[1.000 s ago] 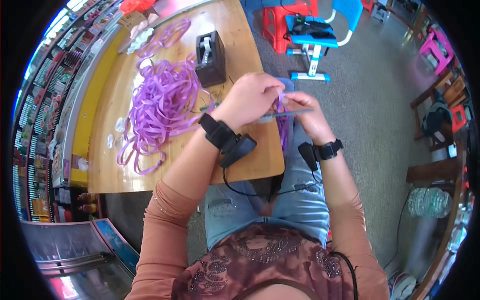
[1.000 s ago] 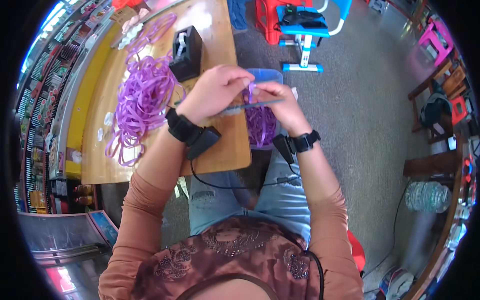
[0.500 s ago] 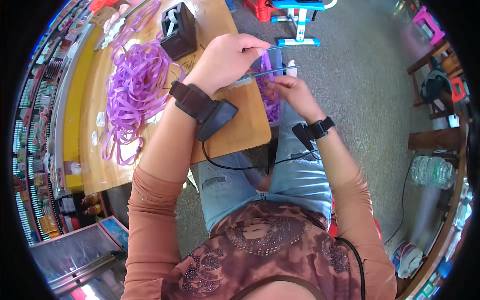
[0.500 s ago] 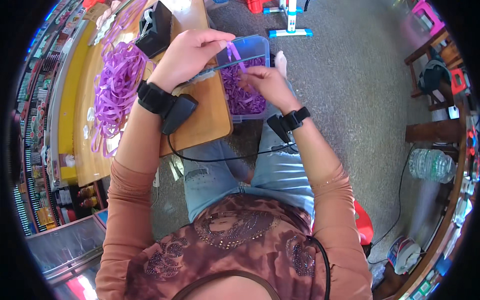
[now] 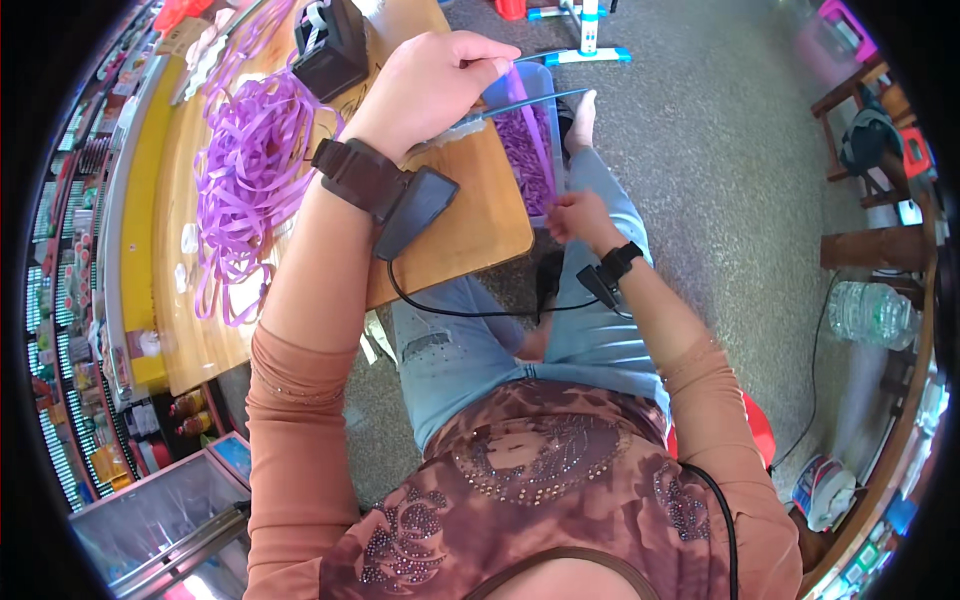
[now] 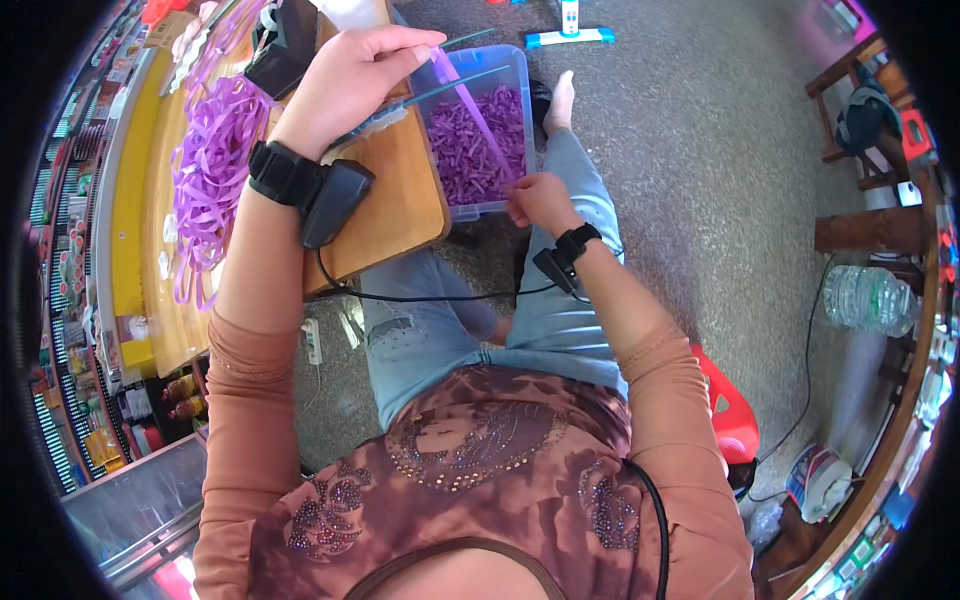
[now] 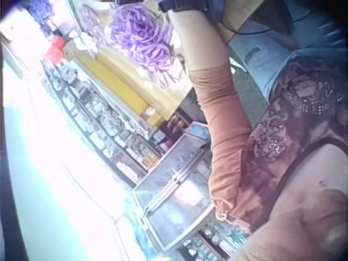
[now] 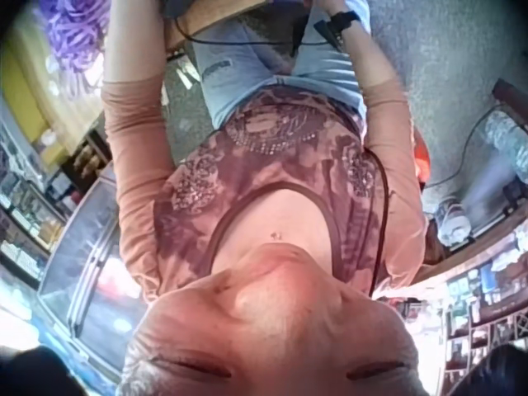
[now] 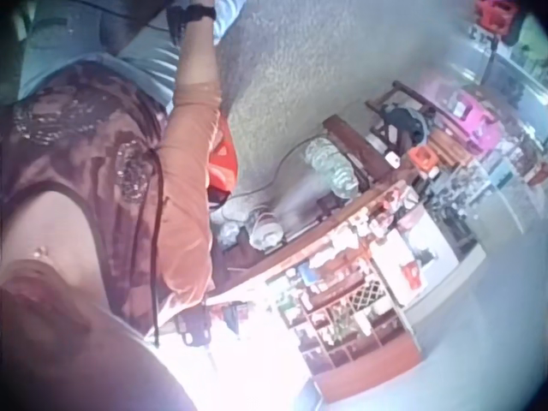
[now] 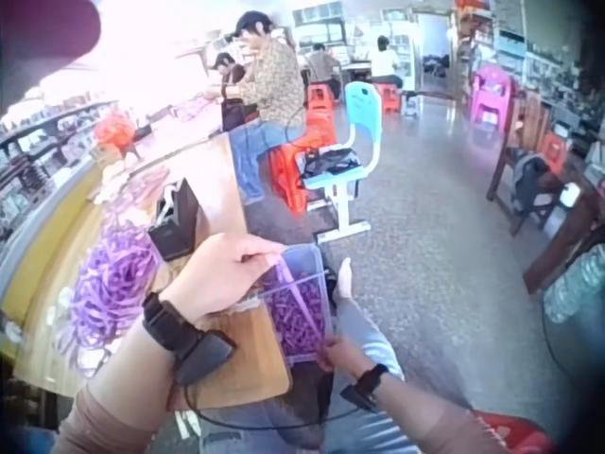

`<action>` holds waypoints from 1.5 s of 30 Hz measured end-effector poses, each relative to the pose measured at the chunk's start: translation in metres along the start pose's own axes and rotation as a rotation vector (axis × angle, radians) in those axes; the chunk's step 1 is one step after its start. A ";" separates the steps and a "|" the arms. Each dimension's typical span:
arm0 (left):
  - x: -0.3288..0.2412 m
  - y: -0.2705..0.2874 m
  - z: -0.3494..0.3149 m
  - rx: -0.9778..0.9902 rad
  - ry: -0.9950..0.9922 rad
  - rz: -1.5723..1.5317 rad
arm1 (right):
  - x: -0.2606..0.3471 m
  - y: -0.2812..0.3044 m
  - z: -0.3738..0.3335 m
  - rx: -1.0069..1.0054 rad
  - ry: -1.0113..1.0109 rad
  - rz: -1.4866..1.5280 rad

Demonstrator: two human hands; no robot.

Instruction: Assembling small identification tags onto purple ribbons and placing them into a storage bin.

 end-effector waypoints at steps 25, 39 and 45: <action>-0.040 0.005 -0.025 0.042 0.027 0.145 | 0.067 0.029 -0.214 0.475 0.216 -0.130; -0.063 -0.119 -0.187 0.181 0.382 -0.653 | 0.080 0.021 -0.242 0.420 0.158 -0.024; -0.058 -0.151 -0.175 0.185 0.382 -0.977 | 0.061 0.021 -0.229 0.421 0.115 0.039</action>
Point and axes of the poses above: each hand's wrist, its own z-axis towards the middle knuckle, its own y-axis out of the back of the hand, x = y × z, the point moved 5 cm from there along z, towards the middle knuckle
